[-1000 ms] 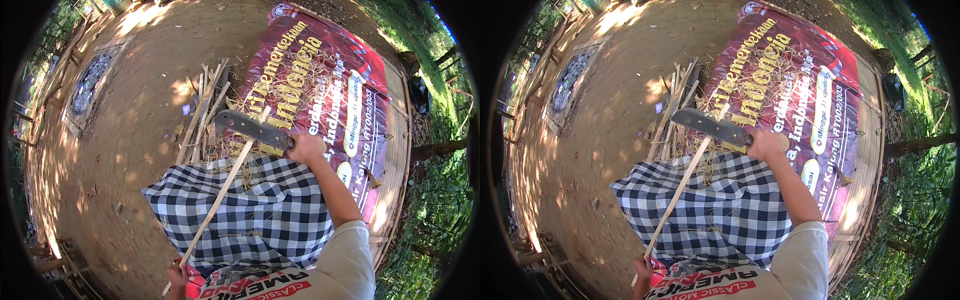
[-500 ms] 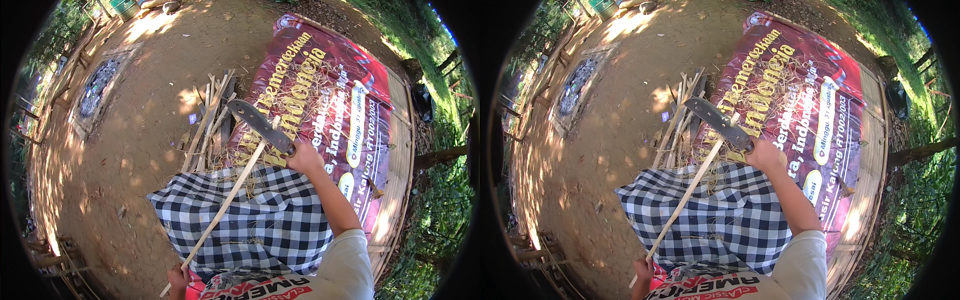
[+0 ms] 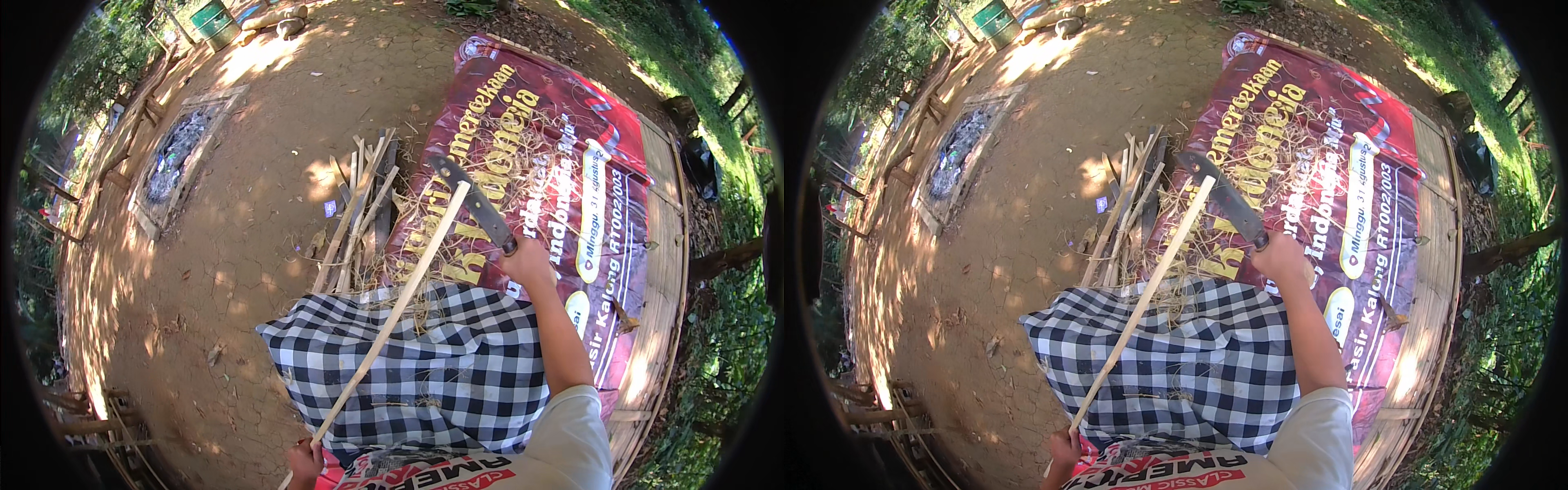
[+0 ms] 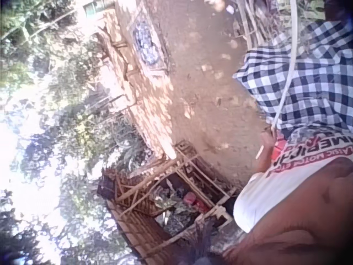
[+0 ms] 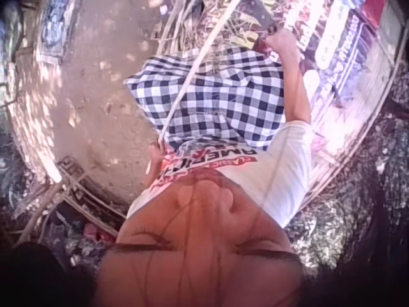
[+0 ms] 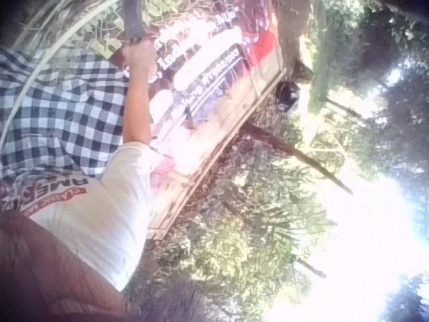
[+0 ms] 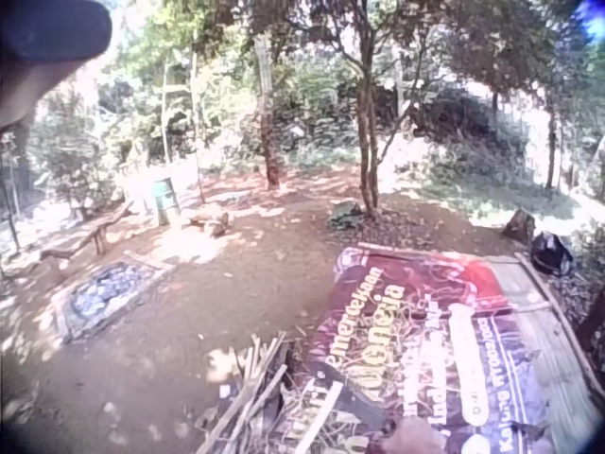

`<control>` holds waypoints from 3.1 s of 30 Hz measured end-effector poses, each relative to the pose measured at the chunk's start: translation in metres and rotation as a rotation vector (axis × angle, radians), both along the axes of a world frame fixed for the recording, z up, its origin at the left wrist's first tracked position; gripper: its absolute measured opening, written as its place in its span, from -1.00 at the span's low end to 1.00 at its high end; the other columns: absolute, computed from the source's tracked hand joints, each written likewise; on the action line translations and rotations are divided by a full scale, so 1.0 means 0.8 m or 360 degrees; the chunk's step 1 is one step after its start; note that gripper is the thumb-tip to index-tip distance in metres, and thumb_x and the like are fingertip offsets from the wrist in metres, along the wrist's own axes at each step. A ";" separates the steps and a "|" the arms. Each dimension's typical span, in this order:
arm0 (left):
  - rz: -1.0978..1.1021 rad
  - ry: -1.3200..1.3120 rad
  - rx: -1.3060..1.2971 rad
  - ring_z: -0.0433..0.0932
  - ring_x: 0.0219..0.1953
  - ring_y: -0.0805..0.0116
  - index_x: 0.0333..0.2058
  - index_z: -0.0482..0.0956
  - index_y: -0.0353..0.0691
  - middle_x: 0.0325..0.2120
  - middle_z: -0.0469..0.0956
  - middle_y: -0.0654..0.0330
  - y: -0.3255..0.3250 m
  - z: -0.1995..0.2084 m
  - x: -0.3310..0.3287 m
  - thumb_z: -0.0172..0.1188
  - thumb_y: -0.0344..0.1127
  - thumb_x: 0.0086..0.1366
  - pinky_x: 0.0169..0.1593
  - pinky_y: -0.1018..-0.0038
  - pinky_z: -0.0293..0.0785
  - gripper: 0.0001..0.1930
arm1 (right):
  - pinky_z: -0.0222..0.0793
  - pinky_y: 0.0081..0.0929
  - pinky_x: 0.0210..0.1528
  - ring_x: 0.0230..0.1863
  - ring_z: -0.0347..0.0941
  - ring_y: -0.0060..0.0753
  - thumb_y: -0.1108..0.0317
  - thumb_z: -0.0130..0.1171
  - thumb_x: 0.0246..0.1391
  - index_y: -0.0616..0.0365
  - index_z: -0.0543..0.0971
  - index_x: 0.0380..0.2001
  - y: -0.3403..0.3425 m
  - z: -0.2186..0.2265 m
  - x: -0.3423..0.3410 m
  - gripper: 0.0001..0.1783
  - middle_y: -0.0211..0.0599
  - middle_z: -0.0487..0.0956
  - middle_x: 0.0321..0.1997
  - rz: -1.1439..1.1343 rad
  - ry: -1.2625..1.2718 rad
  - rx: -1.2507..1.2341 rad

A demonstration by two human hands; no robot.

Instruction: The person uses a cleaver to shave and smooth the surface of a long, thin piece of wood by sliding the blade along its length.

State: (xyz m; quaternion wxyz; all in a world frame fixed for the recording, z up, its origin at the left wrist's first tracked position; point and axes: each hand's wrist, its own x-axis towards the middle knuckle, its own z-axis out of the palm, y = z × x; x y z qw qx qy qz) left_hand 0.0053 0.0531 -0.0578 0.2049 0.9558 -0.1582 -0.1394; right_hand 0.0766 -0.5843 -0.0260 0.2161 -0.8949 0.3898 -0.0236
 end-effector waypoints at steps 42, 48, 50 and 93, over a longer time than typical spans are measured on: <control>0.0128 -0.0131 0.0325 0.50 -0.55 -0.17 -0.49 0.51 -0.29 -0.64 0.50 -0.13 -0.112 0.076 0.042 0.13 -0.17 0.27 -0.49 0.10 0.38 -0.72 | 0.33 -0.42 -0.45 -0.61 0.37 -0.39 0.43 0.23 -0.29 0.35 0.52 -0.47 0.018 0.012 -0.025 -0.75 -0.15 0.47 -0.66 0.0393 -0.0813 0.0584; 0.0189 -0.0237 0.0312 0.49 -0.59 -0.16 -0.49 0.46 -0.27 -0.68 0.47 -0.10 -0.096 0.052 0.023 0.12 -0.19 0.25 -0.50 0.09 0.37 -0.74 | 0.30 -0.46 -0.46 -0.59 0.33 -0.41 0.44 0.26 -0.25 0.35 0.57 -0.37 0.027 -0.009 -0.019 -0.72 -0.20 0.47 -0.61 0.0628 -0.0782 0.0712; 0.0204 -0.0269 0.0251 0.48 -0.61 -0.15 -0.51 0.43 -0.26 -0.69 0.46 -0.09 -0.088 0.041 0.015 0.12 -0.20 0.23 -0.52 0.09 0.35 -0.75 | 0.29 -0.49 -0.46 -0.57 0.31 -0.51 0.45 0.26 -0.19 0.38 0.56 -0.38 0.029 -0.001 -0.013 -0.75 -0.28 0.48 -0.59 0.0486 -0.0689 0.0852; 0.0068 -0.0066 -0.0426 0.42 -0.68 -0.12 -0.60 0.36 -0.29 -0.77 0.35 -0.05 -0.017 -0.034 0.059 0.06 -0.22 0.19 -0.58 0.18 0.29 -0.72 | 0.38 -0.46 -0.57 -0.62 0.44 -0.36 0.74 0.18 -0.24 0.30 0.40 -0.40 0.078 0.086 -0.032 -0.72 -0.24 0.42 -0.62 0.0227 -0.0652 0.1990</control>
